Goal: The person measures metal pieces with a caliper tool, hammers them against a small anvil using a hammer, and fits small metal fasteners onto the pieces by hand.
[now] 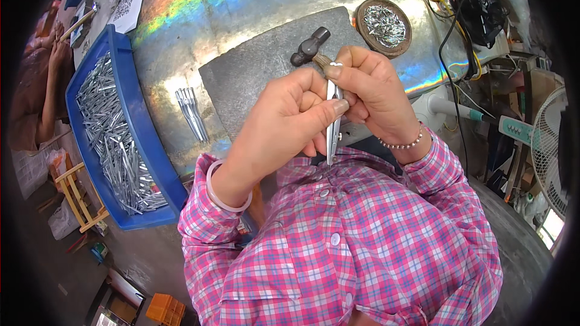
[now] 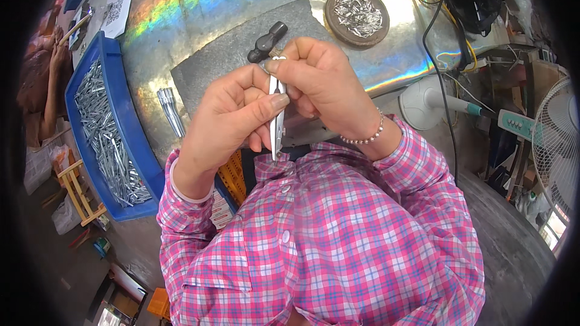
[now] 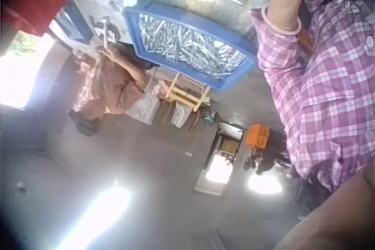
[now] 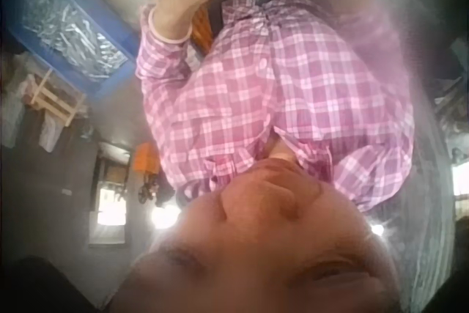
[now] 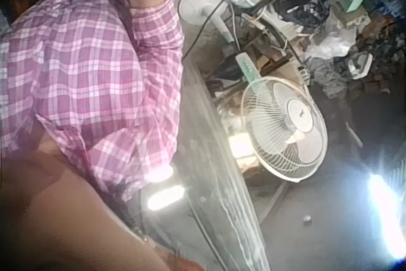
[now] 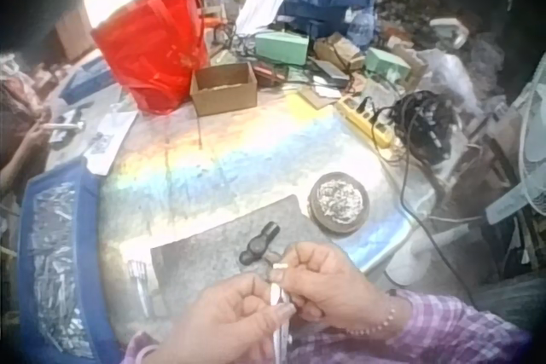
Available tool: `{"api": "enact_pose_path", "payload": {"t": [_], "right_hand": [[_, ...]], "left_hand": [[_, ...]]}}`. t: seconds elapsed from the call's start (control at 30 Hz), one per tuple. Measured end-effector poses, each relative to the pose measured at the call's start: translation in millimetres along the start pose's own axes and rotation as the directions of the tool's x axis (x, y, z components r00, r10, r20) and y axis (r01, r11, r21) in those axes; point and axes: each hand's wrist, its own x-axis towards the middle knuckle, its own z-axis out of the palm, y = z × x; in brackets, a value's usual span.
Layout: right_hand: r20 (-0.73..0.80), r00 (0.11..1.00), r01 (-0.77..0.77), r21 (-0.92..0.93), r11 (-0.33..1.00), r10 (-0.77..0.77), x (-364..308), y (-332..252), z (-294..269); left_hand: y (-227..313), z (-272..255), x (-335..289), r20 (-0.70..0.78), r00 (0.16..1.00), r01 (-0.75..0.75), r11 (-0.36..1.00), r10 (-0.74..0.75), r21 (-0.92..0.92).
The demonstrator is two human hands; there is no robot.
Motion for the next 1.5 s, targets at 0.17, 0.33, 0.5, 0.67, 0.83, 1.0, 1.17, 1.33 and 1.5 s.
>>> {"api": "enact_pose_path", "payload": {"t": [0.17, 0.33, 0.5, 0.67, 0.83, 1.0, 1.17, 1.33, 1.5], "right_hand": [[0.053, 0.998, -0.036, -0.117, 0.992, 0.042, 6, -7, -1], [0.067, 0.997, -0.027, -0.134, 0.991, 0.037, 13, -4, -4], [0.076, 0.996, -0.029, -0.138, 0.990, 0.040, 13, -7, -2], [0.082, 0.996, -0.034, -0.143, 0.989, 0.046, 15, -5, -3], [0.078, 0.996, -0.039, -0.154, 0.987, 0.051, 13, -6, -3], [0.078, 0.996, -0.035, -0.160, 0.987, 0.048, 13, -4, -2], [0.076, 0.996, -0.024, -0.165, 0.986, 0.037, 14, -2, -2], [0.080, 0.996, -0.023, -0.220, 0.975, 0.041, 11, -8, -3], [0.052, 0.988, 0.155, -0.363, 0.919, -0.147, 5, -35, -14]], "left_hand": [[-8, 5, -3, -0.072, 0.995, -0.083, 0.991, 0.076, -0.104], [-13, 5, 1, -0.098, 0.993, -0.073, 0.989, 0.061, -0.125], [-10, 7, -1, -0.110, 0.992, -0.081, 0.987, 0.066, -0.142], [-13, 6, -1, -0.112, 0.992, -0.083, 0.980, 0.063, -0.181], [-14, 9, -1, -0.119, 0.991, -0.077, 0.977, 0.053, -0.201], [-16, 9, -1, -0.120, 0.991, -0.084, 0.971, 0.058, -0.223], [-17, 8, -1, -0.122, 0.991, -0.091, 0.965, 0.062, -0.247], [-19, 8, 0, -0.114, 0.990, -0.104, 0.975, 0.082, -0.194], [-8, 8, -14, -0.137, 0.988, -0.093, 0.983, 0.071, -0.158]]}}
